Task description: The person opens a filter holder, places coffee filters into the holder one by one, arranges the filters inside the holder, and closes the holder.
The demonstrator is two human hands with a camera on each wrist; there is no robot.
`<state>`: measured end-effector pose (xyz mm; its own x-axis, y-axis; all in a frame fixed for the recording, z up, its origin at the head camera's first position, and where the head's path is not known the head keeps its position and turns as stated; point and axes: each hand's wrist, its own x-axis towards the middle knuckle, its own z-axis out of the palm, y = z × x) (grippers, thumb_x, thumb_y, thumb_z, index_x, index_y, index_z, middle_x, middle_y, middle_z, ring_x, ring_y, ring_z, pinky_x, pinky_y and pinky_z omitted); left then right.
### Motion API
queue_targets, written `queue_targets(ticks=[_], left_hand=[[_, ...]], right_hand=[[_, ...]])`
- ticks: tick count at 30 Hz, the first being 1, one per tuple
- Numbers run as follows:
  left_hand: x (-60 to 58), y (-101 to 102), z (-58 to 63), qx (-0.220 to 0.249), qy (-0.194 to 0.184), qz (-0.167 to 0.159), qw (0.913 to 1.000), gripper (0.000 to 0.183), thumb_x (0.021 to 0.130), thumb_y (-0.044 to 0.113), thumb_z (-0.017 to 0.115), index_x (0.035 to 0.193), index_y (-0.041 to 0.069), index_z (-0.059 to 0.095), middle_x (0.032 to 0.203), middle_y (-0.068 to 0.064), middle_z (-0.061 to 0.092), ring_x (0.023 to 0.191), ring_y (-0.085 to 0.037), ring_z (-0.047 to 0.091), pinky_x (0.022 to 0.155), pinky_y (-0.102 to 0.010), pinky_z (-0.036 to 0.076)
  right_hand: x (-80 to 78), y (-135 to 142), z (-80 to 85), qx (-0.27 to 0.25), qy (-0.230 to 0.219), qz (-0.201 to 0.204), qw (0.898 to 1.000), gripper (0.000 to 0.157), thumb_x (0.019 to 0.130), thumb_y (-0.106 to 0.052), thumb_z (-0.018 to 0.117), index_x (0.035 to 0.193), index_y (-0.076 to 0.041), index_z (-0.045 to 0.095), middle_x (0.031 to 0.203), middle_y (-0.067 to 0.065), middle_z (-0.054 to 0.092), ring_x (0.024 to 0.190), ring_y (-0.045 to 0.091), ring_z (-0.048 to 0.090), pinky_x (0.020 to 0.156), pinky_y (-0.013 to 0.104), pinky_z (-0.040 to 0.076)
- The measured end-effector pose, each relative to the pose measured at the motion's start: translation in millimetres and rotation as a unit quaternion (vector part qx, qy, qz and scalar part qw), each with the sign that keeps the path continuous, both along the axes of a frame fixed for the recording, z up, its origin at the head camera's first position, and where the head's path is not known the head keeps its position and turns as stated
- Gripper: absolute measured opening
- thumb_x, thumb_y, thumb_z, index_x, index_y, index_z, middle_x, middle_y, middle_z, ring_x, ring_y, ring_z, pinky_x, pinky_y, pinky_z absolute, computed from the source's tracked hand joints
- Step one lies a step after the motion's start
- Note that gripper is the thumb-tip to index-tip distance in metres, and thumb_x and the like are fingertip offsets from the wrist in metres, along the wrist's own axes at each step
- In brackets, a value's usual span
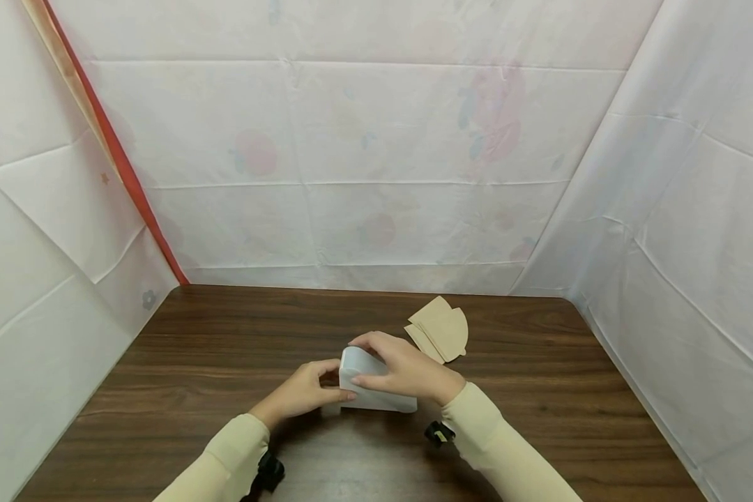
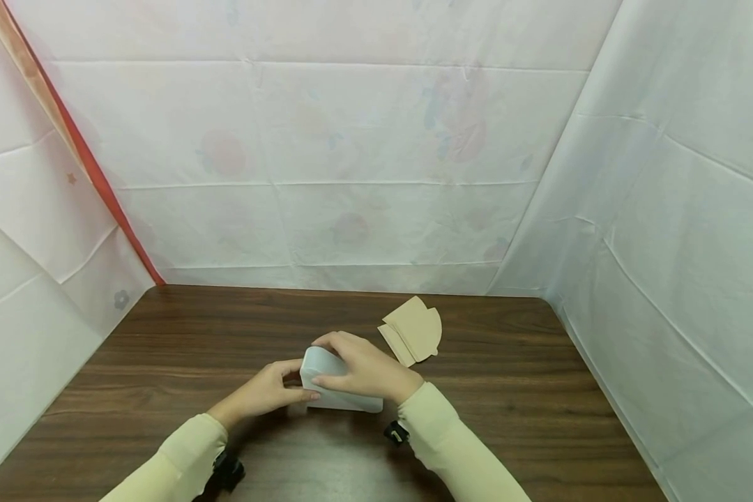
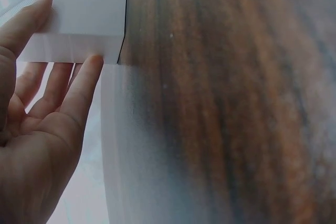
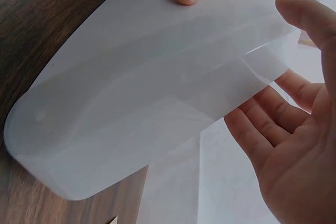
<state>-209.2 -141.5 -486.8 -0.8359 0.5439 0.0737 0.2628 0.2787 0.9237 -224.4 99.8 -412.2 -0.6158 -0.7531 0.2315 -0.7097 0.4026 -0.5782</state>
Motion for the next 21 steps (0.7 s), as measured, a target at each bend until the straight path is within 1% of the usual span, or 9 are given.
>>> queue_targets(ticks=[4, 12, 17, 21], left_hand=[[-0.6, -0.1, -0.3, -0.001, 0.002, -0.003, 1.0, 0.039, 0.09, 0.025, 0.078, 0.126, 0.017, 0.065, 0.118, 0.001, 0.069, 0.107, -0.019, 0.065, 0.085, -0.032, 0.053], [-2.5, -1.6, -1.8, -0.012, 0.006, -0.014, 0.9998, 0.038, 0.091, 0.03, 0.077, 0.126, 0.02, 0.065, 0.118, 0.003, 0.068, 0.107, -0.017, 0.065, 0.086, -0.032, 0.054], [-2.0, -1.9, -1.6, -0.015, 0.001, -0.011, 0.9998, 0.039, 0.091, 0.032, 0.077, 0.126, 0.023, 0.064, 0.118, 0.006, 0.068, 0.107, -0.016, 0.065, 0.086, -0.032, 0.054], [-1.5, -2.1, -1.8, -0.011, -0.005, -0.01, 0.9999, 0.04, 0.091, 0.032, 0.077, 0.127, 0.022, 0.064, 0.119, 0.006, 0.068, 0.107, -0.016, 0.065, 0.087, -0.032, 0.054]], right_hand=[[0.2, -4.2, 2.2, -0.001, 0.005, -0.001, 1.0, 0.047, 0.093, -0.028, 0.074, 0.132, -0.011, 0.055, 0.118, -0.006, 0.061, 0.103, 0.005, 0.058, 0.084, 0.023, 0.05], [-1.3, -10.2, 1.8, 0.0, 0.013, 0.001, 1.0, 0.044, 0.093, -0.029, 0.074, 0.129, -0.01, 0.057, 0.119, -0.004, 0.06, 0.098, 0.007, 0.057, 0.078, 0.022, 0.05], [-0.7, -13.3, 2.6, 0.002, 0.025, -0.001, 1.0, 0.042, 0.093, -0.026, 0.074, 0.127, -0.007, 0.058, 0.119, -0.003, 0.06, 0.1, 0.009, 0.057, 0.081, 0.022, 0.05], [-0.7, -15.4, 2.5, 0.001, 0.038, -0.002, 0.999, 0.037, 0.094, -0.026, 0.073, 0.124, -0.009, 0.058, 0.117, -0.003, 0.06, 0.098, 0.008, 0.057, 0.081, 0.021, 0.049]])
